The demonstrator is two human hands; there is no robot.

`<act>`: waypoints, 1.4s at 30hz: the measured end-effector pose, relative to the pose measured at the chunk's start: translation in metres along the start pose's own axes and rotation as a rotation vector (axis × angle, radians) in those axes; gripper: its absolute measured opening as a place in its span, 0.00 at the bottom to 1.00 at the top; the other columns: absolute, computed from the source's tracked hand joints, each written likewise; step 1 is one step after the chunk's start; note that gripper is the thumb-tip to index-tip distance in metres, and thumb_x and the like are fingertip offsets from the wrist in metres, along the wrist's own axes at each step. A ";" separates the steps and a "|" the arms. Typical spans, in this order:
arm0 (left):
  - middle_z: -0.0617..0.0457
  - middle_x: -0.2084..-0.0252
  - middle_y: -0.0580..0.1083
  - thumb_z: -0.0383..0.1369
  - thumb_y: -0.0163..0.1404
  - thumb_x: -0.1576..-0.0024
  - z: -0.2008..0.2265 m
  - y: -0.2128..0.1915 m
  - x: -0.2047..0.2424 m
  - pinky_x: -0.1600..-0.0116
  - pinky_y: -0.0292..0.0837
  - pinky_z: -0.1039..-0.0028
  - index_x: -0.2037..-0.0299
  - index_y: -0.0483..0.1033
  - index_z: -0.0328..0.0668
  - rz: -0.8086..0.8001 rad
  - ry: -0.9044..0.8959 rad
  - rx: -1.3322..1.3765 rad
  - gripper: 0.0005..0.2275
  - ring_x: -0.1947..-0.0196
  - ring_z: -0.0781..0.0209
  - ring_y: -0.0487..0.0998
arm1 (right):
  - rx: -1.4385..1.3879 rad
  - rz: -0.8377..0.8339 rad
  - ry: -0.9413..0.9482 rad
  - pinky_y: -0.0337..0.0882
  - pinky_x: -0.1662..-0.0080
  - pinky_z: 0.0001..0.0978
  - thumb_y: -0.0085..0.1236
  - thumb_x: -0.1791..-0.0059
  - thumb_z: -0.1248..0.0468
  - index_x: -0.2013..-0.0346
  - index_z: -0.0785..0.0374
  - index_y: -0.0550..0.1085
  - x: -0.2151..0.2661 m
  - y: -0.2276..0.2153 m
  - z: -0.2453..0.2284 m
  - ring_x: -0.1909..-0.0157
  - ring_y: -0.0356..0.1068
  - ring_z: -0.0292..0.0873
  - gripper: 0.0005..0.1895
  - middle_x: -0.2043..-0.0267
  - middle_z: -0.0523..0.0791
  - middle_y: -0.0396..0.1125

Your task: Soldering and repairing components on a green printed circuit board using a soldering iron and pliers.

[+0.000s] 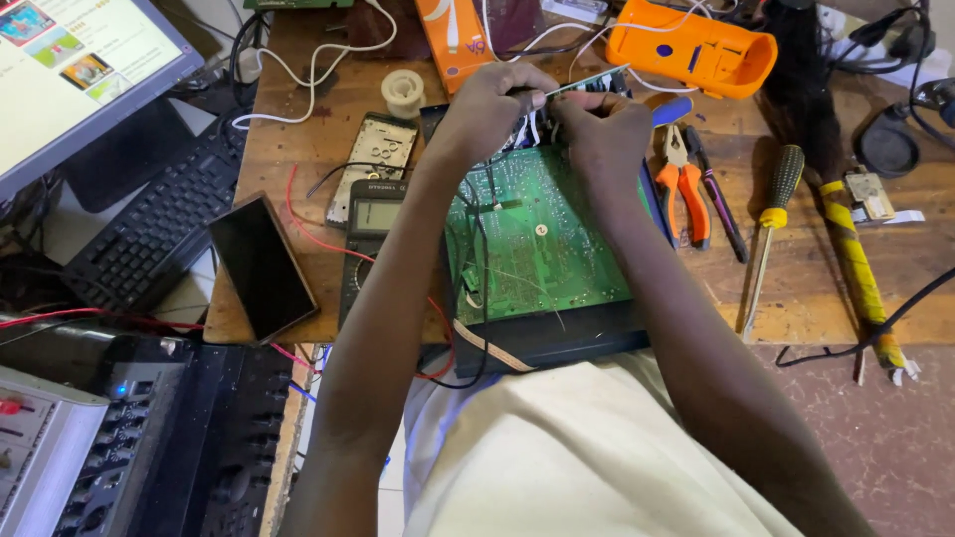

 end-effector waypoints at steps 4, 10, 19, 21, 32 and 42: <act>0.50 0.42 0.81 0.30 0.48 0.34 0.014 -0.001 0.008 0.35 0.72 0.60 0.47 0.83 0.45 -0.054 -0.064 0.027 0.11 0.42 0.54 0.80 | -0.020 -0.098 -0.046 0.71 0.70 0.18 0.67 0.48 0.68 0.70 0.59 0.83 0.009 -0.001 -0.002 0.74 0.70 0.29 0.06 0.71 0.40 0.77; 0.48 0.46 0.83 0.29 0.56 0.38 0.030 0.001 0.010 0.41 0.76 0.61 0.48 0.85 0.40 0.118 0.197 -0.190 0.11 0.45 0.51 0.82 | -0.091 -0.028 -0.073 0.70 0.75 0.23 0.65 0.51 0.68 0.73 0.58 0.81 0.019 -0.008 -0.001 0.78 0.68 0.32 0.06 0.77 0.40 0.73; 0.49 0.54 0.76 0.31 0.55 0.36 0.040 0.015 0.007 0.44 0.65 0.55 0.63 0.86 0.45 0.040 0.261 -0.456 0.06 0.50 0.49 0.68 | -0.097 -0.050 -0.228 0.75 0.69 0.22 0.66 0.48 0.67 0.65 0.59 0.83 0.011 -0.013 0.016 0.70 0.71 0.32 0.02 0.69 0.40 0.76; 0.48 0.52 0.70 0.29 0.53 0.36 0.032 0.019 0.002 0.45 0.62 0.51 0.61 0.81 0.43 0.038 0.311 -0.580 0.04 0.49 0.48 0.64 | -0.121 -0.004 -0.185 0.79 0.60 0.23 0.70 0.51 0.66 0.57 0.61 0.82 0.005 -0.016 0.025 0.64 0.75 0.33 0.09 0.65 0.41 0.77; 0.49 0.49 0.73 0.29 0.62 0.42 0.033 0.031 -0.003 0.36 0.66 0.52 0.51 0.80 0.34 0.025 0.353 -1.003 0.12 0.45 0.50 0.67 | 0.128 -0.167 -0.141 0.76 0.69 0.23 0.61 0.42 0.61 0.62 0.56 0.82 0.019 -0.014 0.009 0.72 0.72 0.32 0.06 0.66 0.41 0.79; 0.48 0.48 0.71 0.18 0.54 0.42 0.043 0.018 0.005 0.43 0.62 0.57 0.46 0.78 0.43 -0.121 0.426 -0.628 0.16 0.47 0.49 0.64 | -0.076 -0.237 0.077 0.65 0.77 0.19 0.58 0.38 0.65 0.60 0.59 0.81 0.023 -0.018 0.008 0.81 0.63 0.30 0.08 0.76 0.40 0.71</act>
Point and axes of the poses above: each hand's wrist, its own x-axis away from the middle knuckle, its own y-axis out of the palm, z = x × y, the point moved 6 cm from there along -x, towards the middle knuckle
